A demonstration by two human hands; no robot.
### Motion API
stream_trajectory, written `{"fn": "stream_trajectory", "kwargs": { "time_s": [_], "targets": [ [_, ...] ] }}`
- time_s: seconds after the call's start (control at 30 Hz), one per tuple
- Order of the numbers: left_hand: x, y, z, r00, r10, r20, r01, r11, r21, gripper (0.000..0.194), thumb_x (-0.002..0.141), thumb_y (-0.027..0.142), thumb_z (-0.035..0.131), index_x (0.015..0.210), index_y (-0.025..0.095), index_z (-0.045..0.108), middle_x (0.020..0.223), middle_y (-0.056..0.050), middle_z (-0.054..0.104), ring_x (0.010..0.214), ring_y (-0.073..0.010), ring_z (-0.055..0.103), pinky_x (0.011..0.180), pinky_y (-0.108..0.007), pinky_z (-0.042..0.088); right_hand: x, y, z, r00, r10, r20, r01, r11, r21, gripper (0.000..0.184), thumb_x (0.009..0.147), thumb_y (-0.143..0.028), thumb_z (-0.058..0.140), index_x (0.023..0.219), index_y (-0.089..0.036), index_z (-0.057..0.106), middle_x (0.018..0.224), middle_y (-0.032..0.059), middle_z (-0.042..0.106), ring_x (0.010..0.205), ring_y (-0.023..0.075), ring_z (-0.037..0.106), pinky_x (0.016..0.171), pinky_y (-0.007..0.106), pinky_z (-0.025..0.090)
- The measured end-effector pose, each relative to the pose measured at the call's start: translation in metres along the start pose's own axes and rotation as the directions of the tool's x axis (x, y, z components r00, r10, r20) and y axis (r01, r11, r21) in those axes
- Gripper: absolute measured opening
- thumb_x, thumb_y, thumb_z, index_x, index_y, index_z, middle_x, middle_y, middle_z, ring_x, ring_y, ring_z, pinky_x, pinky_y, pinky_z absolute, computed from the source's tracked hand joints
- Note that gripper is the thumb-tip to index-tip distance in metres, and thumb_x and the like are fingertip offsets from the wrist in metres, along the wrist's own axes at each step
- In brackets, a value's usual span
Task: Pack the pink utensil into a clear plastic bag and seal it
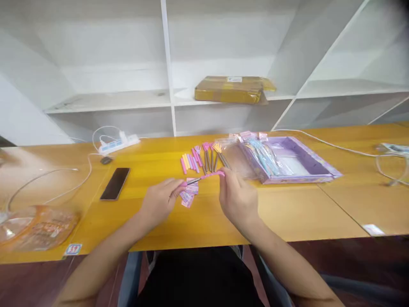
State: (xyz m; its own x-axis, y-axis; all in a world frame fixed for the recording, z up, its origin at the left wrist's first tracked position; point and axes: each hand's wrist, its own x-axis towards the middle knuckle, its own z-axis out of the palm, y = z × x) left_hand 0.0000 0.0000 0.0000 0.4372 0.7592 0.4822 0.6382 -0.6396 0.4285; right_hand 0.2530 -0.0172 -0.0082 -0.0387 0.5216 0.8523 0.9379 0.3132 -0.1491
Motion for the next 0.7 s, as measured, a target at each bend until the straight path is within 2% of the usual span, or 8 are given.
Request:
{"fn": "stream_trajectory", "kwargs": {
  "time_s": [0.07, 0.17, 0.23, 0.33, 0.4, 0.47, 0.57, 0.7],
  "targets": [
    [0.010, -0.013, -0.003, 0.999, -0.039, 0.006, 0.039, 0.999, -0.013, 0.034, 0.111, 0.043, 0.049, 0.117, 0.022, 0.075, 0.107, -0.004, 0.079, 0.094, -0.0185, 0.073, 0.083, -0.029, 0.052, 0.020, 0.020, 0.011, 0.979, -0.123, 0.164, 0.100, 0.985, 0.142, 0.035, 0.116, -0.029, 0.043, 0.118, -0.014, 0.074, 0.090, 0.0085, 0.080, 0.071, 0.0179, 0.073, 0.062, 0.028, 0.042],
    [0.020, -0.038, 0.006, 0.985, -0.170, 0.021, 0.170, 0.985, -0.031, 0.036, 0.111, 0.047, 0.046, 0.114, 0.024, 0.073, 0.105, -0.004, 0.078, 0.093, -0.0202, 0.071, 0.083, -0.031, 0.050, 0.044, 0.058, 0.034, 0.896, -0.117, 0.427, 0.048, 0.984, 0.169, 0.035, 0.114, -0.040, 0.048, 0.113, -0.020, 0.076, 0.099, 0.0081, 0.081, 0.086, 0.0207, 0.076, 0.073, 0.027, 0.049],
    [0.021, -0.058, 0.022, 0.962, -0.268, 0.063, 0.270, 0.962, -0.038, 0.037, 0.110, 0.048, 0.045, 0.108, 0.022, 0.071, 0.090, -0.003, 0.074, 0.082, -0.0198, 0.067, 0.077, -0.032, 0.047, 0.052, 0.090, 0.054, 0.844, 0.152, 0.514, -0.126, 0.988, -0.087, 0.038, 0.110, -0.047, 0.054, 0.115, -0.015, 0.075, 0.112, 0.0155, 0.078, 0.093, 0.0264, 0.076, 0.077, 0.032, 0.052],
    [0.014, -0.082, 0.048, 0.925, -0.369, 0.090, 0.377, 0.922, -0.089, 0.033, 0.110, 0.046, 0.044, 0.112, 0.021, 0.066, 0.086, -0.002, 0.069, 0.080, -0.0197, 0.064, 0.077, -0.032, 0.046, 0.045, 0.135, 0.082, 0.712, 0.516, 0.475, -0.303, 0.837, -0.456, 0.051, 0.105, -0.046, 0.061, 0.133, -0.004, 0.065, 0.135, 0.0313, 0.064, 0.105, 0.0362, 0.075, 0.084, 0.041, 0.055],
    [0.007, -0.089, 0.060, 0.912, -0.393, 0.117, 0.407, 0.901, -0.149, 0.033, 0.110, 0.046, 0.043, 0.120, 0.021, 0.062, 0.089, -0.003, 0.069, 0.085, -0.0203, 0.067, 0.082, -0.033, 0.047, 0.032, 0.156, 0.096, 0.609, 0.610, 0.507, -0.329, 0.776, -0.538, 0.058, 0.105, -0.049, 0.062, 0.137, 0.000, 0.060, 0.137, 0.0347, 0.062, 0.112, 0.0402, 0.074, 0.090, 0.044, 0.055],
    [0.001, -0.089, 0.066, 0.909, -0.392, 0.141, 0.413, 0.892, -0.182, 0.036, 0.111, 0.047, 0.040, 0.129, 0.021, 0.055, 0.095, -0.004, 0.070, 0.090, -0.0210, 0.069, 0.086, -0.034, 0.048, 0.019, 0.169, 0.104, 0.549, 0.627, 0.553, -0.317, 0.768, -0.557, 0.064, 0.103, -0.053, 0.065, 0.135, 0.002, 0.059, 0.133, 0.0340, 0.065, 0.118, 0.0425, 0.072, 0.096, 0.046, 0.055],
    [-0.005, -0.080, 0.070, 0.903, -0.395, 0.171, 0.424, 0.885, -0.192, 0.040, 0.112, 0.049, 0.036, 0.138, 0.021, 0.045, 0.108, -0.008, 0.072, 0.096, -0.0219, 0.071, 0.090, -0.036, 0.049, 0.010, 0.177, 0.108, 0.533, 0.621, 0.575, -0.293, 0.773, -0.563, 0.064, 0.101, -0.052, 0.069, 0.134, 0.001, 0.058, 0.124, 0.0316, 0.071, 0.119, 0.0418, 0.073, 0.096, 0.046, 0.056],
    [-0.006, -0.073, 0.071, 0.888, -0.418, 0.194, 0.452, 0.871, -0.193, 0.040, 0.111, 0.050, 0.037, 0.139, 0.021, 0.042, 0.119, -0.011, 0.072, 0.101, -0.0237, 0.072, 0.092, -0.039, 0.049, 0.013, 0.180, 0.106, 0.559, 0.619, 0.552, -0.295, 0.771, -0.565, 0.049, 0.103, -0.041, 0.065, 0.133, -0.004, 0.059, 0.116, 0.0279, 0.075, 0.111, 0.0383, 0.076, 0.088, 0.042, 0.056]
  ]
}}
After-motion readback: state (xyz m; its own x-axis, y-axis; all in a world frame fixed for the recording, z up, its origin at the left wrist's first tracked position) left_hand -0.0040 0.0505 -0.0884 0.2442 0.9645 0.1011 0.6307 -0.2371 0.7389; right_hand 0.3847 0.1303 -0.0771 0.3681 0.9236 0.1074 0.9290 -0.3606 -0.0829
